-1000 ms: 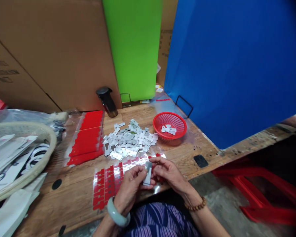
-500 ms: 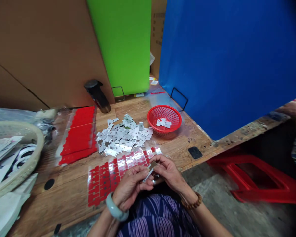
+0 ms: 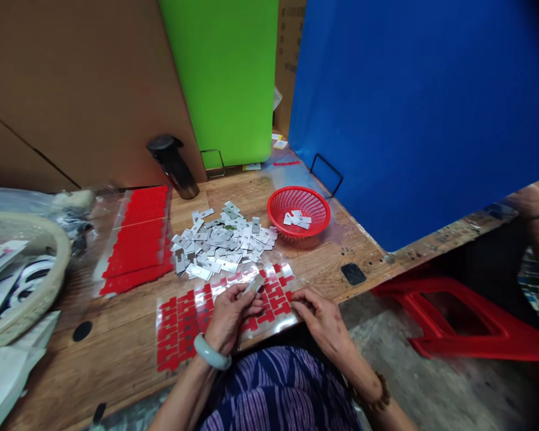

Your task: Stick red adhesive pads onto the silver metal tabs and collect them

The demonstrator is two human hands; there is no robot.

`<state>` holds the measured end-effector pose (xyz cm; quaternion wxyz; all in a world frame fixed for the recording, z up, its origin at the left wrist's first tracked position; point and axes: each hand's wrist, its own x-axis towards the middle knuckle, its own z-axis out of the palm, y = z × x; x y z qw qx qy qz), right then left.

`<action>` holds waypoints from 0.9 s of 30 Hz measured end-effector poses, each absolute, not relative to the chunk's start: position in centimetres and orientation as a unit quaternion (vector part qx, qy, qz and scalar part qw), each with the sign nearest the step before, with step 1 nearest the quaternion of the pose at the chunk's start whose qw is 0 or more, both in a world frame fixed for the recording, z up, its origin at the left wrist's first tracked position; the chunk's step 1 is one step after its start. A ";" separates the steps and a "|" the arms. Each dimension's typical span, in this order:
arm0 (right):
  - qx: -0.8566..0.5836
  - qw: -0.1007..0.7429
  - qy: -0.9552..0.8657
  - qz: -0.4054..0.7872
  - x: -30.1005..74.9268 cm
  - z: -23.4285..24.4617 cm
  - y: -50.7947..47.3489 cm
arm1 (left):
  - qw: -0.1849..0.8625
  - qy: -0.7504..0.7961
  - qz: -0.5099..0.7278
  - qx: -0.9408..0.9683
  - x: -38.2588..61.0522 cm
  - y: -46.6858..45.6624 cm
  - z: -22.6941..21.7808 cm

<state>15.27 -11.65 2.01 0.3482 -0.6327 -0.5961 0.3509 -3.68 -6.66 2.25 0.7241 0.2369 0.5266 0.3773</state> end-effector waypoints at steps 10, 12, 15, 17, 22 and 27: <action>-0.650 0.261 -0.652 0.288 14.0 0.8 -11.7 | 0.720 0.511 0.390 0.261 -1.9 -6.6 1.7; -0.655 0.246 -0.660 0.275 14.0 0.9 -11.4 | 0.715 0.523 0.384 0.259 -1.6 -6.7 1.5; -0.654 0.229 -0.675 0.254 13.9 0.9 -11.2 | 0.706 0.541 0.379 0.255 -1.4 -6.7 1.4; -0.647 0.248 -0.681 0.239 13.9 0.7 -11.4 | 0.702 0.548 0.376 0.256 -1.4 -6.7 1.4; -0.629 0.347 -0.666 0.201 13.3 -0.7 -12.8 | 0.700 0.548 0.376 0.262 -1.4 -6.7 1.5; -0.628 0.360 -0.654 0.220 12.9 -1.2 -13.1 | 0.687 0.552 0.380 0.280 -1.3 -6.9 1.3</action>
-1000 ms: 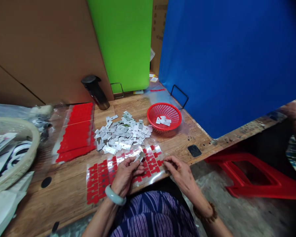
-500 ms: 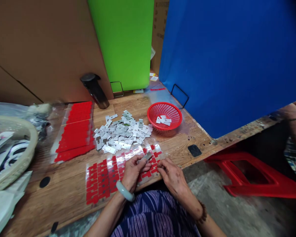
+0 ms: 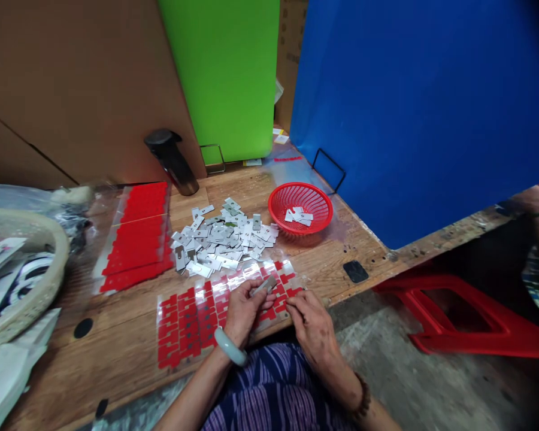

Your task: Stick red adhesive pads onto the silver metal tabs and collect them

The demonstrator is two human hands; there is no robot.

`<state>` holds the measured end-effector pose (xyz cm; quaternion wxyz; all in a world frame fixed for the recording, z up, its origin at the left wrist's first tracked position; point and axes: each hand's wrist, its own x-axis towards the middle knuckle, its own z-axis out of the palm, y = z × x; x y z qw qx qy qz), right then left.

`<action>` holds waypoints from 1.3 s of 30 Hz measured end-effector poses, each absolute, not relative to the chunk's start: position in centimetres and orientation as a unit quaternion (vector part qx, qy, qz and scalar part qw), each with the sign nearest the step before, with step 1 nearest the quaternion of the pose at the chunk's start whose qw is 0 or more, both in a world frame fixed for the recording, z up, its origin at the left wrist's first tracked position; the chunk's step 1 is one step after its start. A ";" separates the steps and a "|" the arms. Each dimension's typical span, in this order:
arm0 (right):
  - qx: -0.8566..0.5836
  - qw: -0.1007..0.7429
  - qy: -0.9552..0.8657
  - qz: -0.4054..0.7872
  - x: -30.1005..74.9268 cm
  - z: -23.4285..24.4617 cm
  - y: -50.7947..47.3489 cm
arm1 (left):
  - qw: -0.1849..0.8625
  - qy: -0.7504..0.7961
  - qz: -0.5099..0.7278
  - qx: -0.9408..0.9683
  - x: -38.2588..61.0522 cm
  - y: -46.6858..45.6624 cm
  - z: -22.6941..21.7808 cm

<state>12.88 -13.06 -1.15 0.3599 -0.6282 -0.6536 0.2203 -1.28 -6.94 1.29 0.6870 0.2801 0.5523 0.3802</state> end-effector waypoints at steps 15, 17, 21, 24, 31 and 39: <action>-0.564 0.353 -0.659 0.350 14.2 0.8 -12.8 | 0.656 0.562 0.401 0.305 -0.6 -7.2 1.4; -0.553 0.362 -0.654 0.368 14.4 1.0 -12.9 | 0.656 0.560 0.403 0.305 -0.7 -7.2 1.3; -0.538 0.366 -0.636 0.415 15.0 1.7 -13.0 | 0.656 0.563 0.408 0.294 -0.8 -7.1 1.3; -0.562 0.385 -0.597 0.424 15.7 2.2 -12.8 | 0.657 0.559 0.417 0.285 -0.9 -6.6 1.3; -0.633 0.429 -0.501 0.405 15.8 2.7 -11.3 | 0.701 0.531 0.393 0.269 -0.7 -5.7 2.0; -0.574 0.445 -0.518 0.452 14.2 4.4 -10.0 | 0.784 0.491 0.320 0.202 -2.7 -7.2 5.7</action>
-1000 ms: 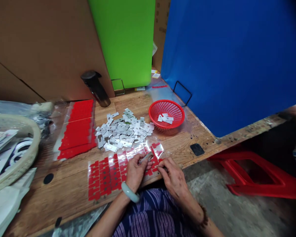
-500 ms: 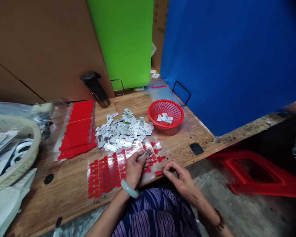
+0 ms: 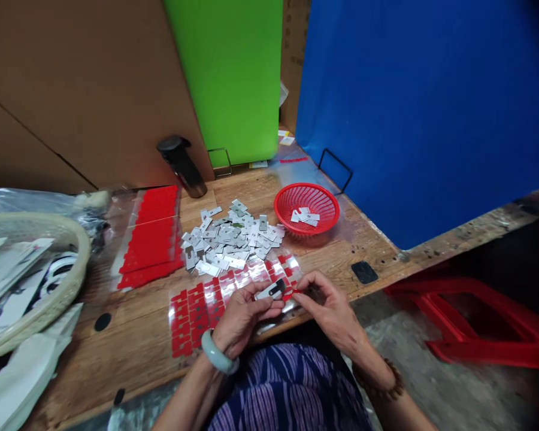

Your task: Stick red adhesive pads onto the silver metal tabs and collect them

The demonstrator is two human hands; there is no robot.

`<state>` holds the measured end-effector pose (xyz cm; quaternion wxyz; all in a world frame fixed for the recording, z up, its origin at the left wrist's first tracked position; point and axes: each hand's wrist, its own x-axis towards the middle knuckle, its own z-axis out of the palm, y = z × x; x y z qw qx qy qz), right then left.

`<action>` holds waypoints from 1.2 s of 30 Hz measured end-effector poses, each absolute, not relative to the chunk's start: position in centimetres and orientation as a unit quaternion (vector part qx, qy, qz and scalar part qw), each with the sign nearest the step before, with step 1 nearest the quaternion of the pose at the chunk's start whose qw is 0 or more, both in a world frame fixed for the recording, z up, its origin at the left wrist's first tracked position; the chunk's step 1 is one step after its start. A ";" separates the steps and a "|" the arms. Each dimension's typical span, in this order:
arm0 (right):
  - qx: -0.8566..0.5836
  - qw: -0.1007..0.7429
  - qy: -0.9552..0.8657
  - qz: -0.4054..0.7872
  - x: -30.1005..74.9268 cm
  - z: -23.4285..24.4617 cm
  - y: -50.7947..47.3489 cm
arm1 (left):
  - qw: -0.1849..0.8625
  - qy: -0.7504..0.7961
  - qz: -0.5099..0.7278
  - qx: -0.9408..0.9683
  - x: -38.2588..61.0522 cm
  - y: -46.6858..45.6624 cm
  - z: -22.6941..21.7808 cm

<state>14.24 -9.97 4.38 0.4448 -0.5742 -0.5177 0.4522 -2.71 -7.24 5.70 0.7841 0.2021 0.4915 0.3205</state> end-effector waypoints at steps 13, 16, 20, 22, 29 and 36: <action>-0.536 0.409 -0.567 0.473 12.5 5.0 -9.7 | 0.808 0.473 0.301 0.181 -4.2 -8.5 6.0; -0.546 0.395 -0.585 0.452 12.5 5.3 -9.8 | 0.808 0.475 0.298 0.180 -4.1 -8.5 6.0; -0.545 0.390 -0.593 0.446 12.4 5.6 -9.7 | 0.810 0.475 0.295 0.174 -4.0 -8.5 6.1; -0.544 0.391 -0.594 0.446 12.3 5.5 -9.6 | 0.812 0.474 0.293 0.173 -4.0 -8.4 6.2; -0.541 0.387 -0.595 0.451 12.3 5.4 -9.5 | 0.809 0.478 0.290 0.180 -3.9 -8.3 6.4; -0.548 0.378 -0.598 0.447 12.3 5.1 -9.6 | 0.806 0.482 0.285 0.194 -3.9 -8.4 6.4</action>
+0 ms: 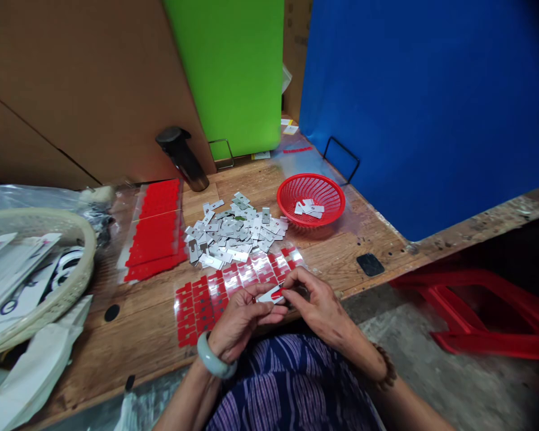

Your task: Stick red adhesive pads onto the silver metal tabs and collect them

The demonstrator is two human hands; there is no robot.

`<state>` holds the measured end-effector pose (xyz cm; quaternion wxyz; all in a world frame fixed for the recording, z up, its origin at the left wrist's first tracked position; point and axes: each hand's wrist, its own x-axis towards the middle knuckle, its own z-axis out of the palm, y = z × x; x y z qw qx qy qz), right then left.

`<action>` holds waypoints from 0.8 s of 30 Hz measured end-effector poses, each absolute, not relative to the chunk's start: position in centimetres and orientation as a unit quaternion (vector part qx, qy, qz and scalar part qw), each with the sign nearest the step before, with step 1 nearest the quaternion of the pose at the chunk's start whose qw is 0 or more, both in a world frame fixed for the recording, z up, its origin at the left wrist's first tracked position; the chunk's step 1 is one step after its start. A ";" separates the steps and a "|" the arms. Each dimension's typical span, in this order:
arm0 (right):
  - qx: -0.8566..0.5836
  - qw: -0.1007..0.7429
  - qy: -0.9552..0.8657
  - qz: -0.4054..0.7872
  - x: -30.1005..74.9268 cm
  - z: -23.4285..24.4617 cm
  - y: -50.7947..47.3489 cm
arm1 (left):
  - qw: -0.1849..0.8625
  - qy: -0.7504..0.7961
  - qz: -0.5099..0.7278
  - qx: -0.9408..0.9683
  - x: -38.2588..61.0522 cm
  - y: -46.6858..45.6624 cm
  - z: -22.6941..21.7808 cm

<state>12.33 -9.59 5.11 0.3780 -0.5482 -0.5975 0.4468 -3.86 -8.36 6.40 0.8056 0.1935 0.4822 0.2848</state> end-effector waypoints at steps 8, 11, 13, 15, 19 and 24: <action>-0.555 0.376 -0.599 0.438 12.2 5.1 -9.6 | 0.807 0.480 0.282 0.199 -3.8 -8.2 6.0; -0.554 0.377 -0.598 0.438 12.2 5.1 -9.6 | 0.806 0.480 0.283 0.202 -3.8 -8.2 6.0; -0.555 0.378 -0.599 0.437 12.2 5.1 -9.7 | 0.804 0.482 0.284 0.202 -3.8 -8.2 6.0; -0.557 0.377 -0.598 0.436 12.2 5.1 -9.7 | 0.803 0.483 0.284 0.202 -3.8 -8.2 6.1; -0.556 0.374 -0.599 0.439 12.3 5.1 -9.7 | 0.804 0.485 0.283 0.196 -3.8 -8.2 6.3; -0.559 0.375 -0.598 0.435 12.2 4.9 -9.6 | 0.792 0.498 0.284 0.211 -3.7 -8.2 6.2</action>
